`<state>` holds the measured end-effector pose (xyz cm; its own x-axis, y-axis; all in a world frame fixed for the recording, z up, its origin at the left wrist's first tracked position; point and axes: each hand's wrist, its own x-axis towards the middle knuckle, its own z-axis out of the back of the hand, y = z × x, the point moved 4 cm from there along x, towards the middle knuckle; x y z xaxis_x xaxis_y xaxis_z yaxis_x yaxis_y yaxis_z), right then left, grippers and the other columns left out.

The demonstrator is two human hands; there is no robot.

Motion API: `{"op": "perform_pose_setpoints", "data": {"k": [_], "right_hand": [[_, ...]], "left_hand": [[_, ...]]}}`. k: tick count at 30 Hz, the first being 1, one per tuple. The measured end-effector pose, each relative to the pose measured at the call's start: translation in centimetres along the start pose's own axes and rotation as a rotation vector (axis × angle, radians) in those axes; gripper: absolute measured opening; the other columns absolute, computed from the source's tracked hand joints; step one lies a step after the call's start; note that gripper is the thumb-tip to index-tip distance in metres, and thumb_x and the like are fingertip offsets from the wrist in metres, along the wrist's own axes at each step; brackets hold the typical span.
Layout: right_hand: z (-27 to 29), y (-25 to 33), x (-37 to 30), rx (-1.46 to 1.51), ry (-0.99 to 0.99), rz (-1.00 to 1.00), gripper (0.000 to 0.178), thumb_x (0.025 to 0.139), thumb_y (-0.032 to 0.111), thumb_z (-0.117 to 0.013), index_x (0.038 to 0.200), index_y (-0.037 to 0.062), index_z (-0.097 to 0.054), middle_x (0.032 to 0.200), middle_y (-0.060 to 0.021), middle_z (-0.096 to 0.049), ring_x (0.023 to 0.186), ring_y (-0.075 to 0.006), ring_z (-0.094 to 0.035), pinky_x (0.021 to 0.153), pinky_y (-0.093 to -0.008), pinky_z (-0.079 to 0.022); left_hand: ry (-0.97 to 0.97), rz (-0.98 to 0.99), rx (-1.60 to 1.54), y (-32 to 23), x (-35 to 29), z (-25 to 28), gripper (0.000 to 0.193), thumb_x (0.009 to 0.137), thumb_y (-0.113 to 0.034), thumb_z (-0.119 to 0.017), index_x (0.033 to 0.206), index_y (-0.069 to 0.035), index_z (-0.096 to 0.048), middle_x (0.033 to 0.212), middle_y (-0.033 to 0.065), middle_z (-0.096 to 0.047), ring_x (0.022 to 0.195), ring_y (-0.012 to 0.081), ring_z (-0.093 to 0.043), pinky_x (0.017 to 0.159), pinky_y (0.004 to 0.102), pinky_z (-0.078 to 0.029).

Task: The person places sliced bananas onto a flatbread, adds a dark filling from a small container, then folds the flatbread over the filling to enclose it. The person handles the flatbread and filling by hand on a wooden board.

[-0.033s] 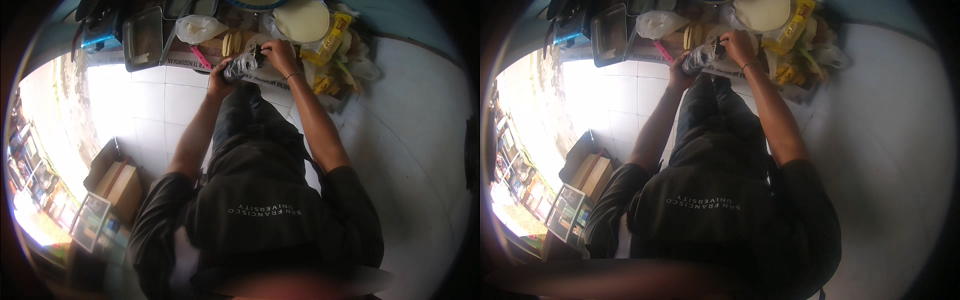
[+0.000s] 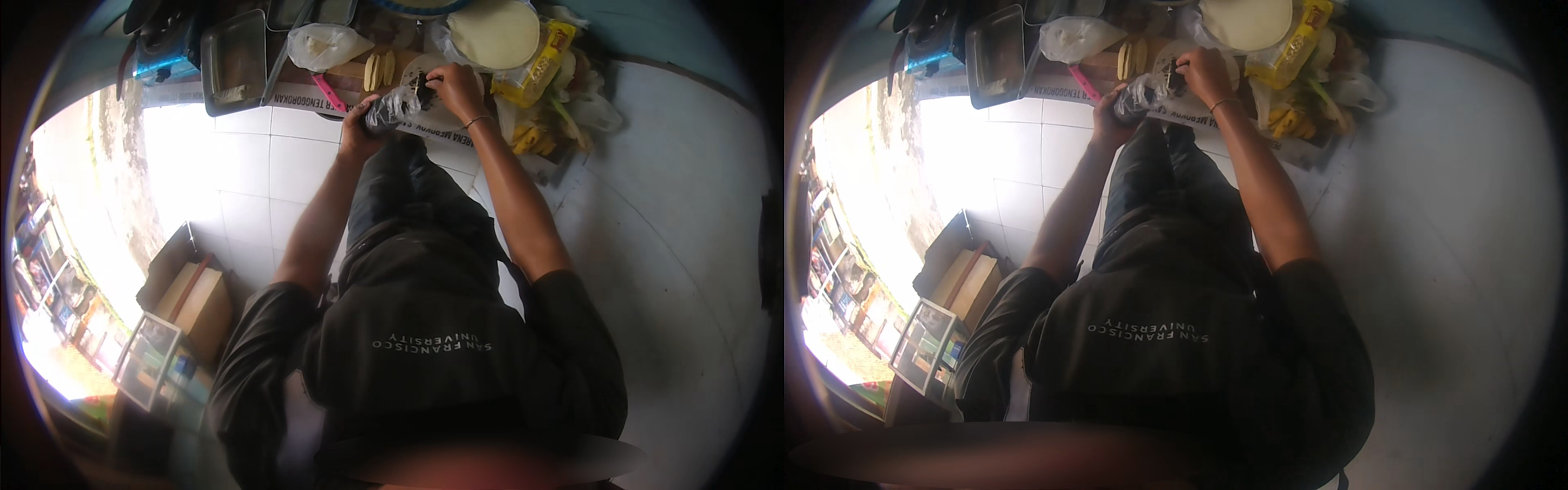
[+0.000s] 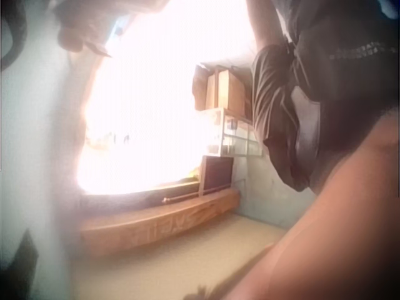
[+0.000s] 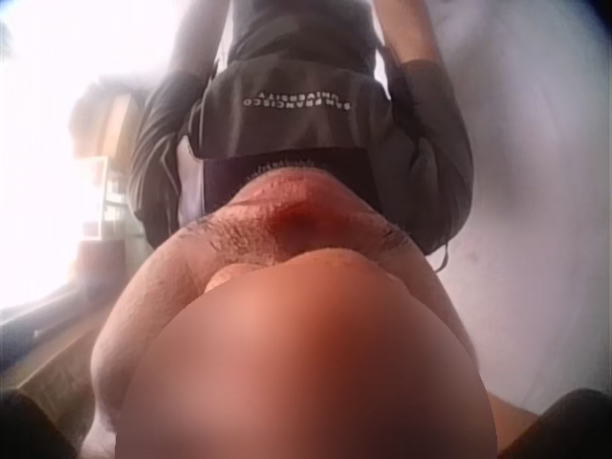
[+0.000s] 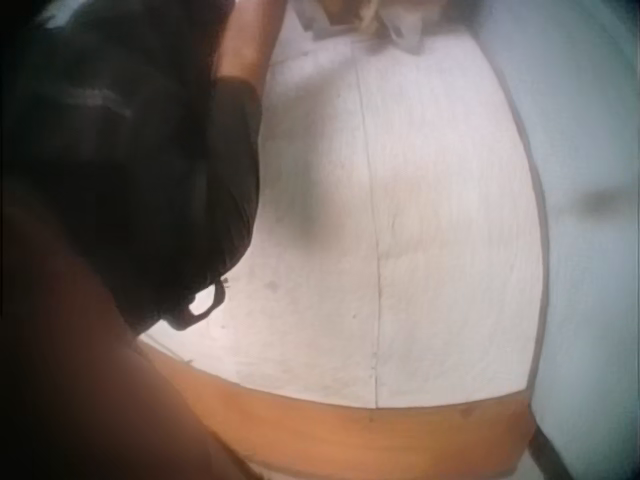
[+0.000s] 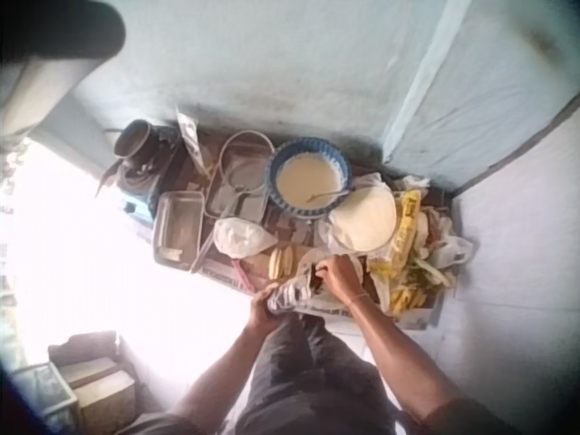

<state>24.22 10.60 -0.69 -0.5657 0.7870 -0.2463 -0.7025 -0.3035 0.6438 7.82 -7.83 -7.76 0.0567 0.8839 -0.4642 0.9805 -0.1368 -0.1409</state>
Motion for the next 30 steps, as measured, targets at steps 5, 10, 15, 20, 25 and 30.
{"op": "perform_pose_setpoints", "data": {"k": [5,10,15,20,25,30], "right_hand": [[-1.6,-0.8,1.5,0.033,-0.064,0.014,0.019,0.083,0.017,-0.086,0.100,0.0077,-0.084,0.093,-0.0200,-0.078,0.088,-0.0369,-0.076,0.083,-0.0429,-0.060],[-2.3,-1.0,1.8,0.052,-0.095,0.047,0.019,0.083,0.016,-0.085,0.099,0.0061,-0.084,0.093,-0.0209,-0.078,0.088,-0.0377,-0.076,0.084,-0.0435,-0.060],[-2.7,-0.9,2.1,0.019,-0.079,0.051,0.017,0.084,0.014,-0.083,0.099,0.0054,-0.084,0.093,-0.0213,-0.077,0.089,-0.0386,-0.076,0.085,-0.0444,-0.060],[-2.9,-0.6,1.8,0.011,-0.095,0.100,0.016,0.084,0.015,-0.082,0.097,0.0058,-0.084,0.092,-0.0211,-0.077,0.088,-0.0395,-0.076,0.086,-0.0453,-0.060],[-2.9,-0.4,1.1,0.011,-0.059,0.116,0.016,0.084,0.015,-0.081,0.098,0.0072,-0.083,0.091,-0.0206,-0.077,0.087,-0.0400,-0.075,0.086,-0.0466,-0.060],[-3.2,-0.3,0.2,0.040,-0.002,0.072,0.015,0.087,0.016,-0.078,0.099,0.0084,-0.083,0.096,-0.0196,-0.077,0.092,-0.0396,-0.075,0.087,-0.0489,-0.059]], "left_hand": [[-0.049,-0.076,0.002,-1.0,-1.0,-2.0,0.042,0.095,-0.034,-0.070,0.127,-0.007,-0.066,0.125,0.0131,-0.074,0.115,0.0295,-0.071,0.103,0.0471,-0.055],[0.019,-0.124,-0.039,-2.2,-2.0,-4.9,0.042,0.093,-0.037,-0.071,0.126,-0.011,-0.067,0.122,0.0101,-0.075,0.115,0.0289,-0.071,0.103,0.0466,-0.055],[-0.022,-0.162,-0.067,-3.1,-2.1,-6.4,0.041,0.093,-0.039,-0.071,0.124,-0.012,-0.067,0.123,0.0085,-0.075,0.117,0.0282,-0.070,0.105,0.0482,-0.053],[-0.060,-0.188,-0.035,-3.6,-2.4,-6.9,0.040,0.093,-0.039,-0.071,0.123,-0.012,-0.066,0.123,0.0079,-0.074,0.119,0.0282,-0.069,0.107,0.0499,-0.052],[-0.100,-0.186,-0.015,-3.5,-2.7,-6.5,0.041,0.092,-0.038,-0.071,0.123,-0.011,-0.066,0.122,0.0082,-0.074,0.119,0.0288,-0.069,0.107,0.0509,-0.052],[-0.081,-0.169,-0.061,-3.1,-2.6,-6.2,0.042,0.091,-0.038,-0.072,0.123,-0.011,-0.065,0.123,0.0090,-0.074,0.117,0.0283,-0.070,0.105,0.0499,-0.053]]}}
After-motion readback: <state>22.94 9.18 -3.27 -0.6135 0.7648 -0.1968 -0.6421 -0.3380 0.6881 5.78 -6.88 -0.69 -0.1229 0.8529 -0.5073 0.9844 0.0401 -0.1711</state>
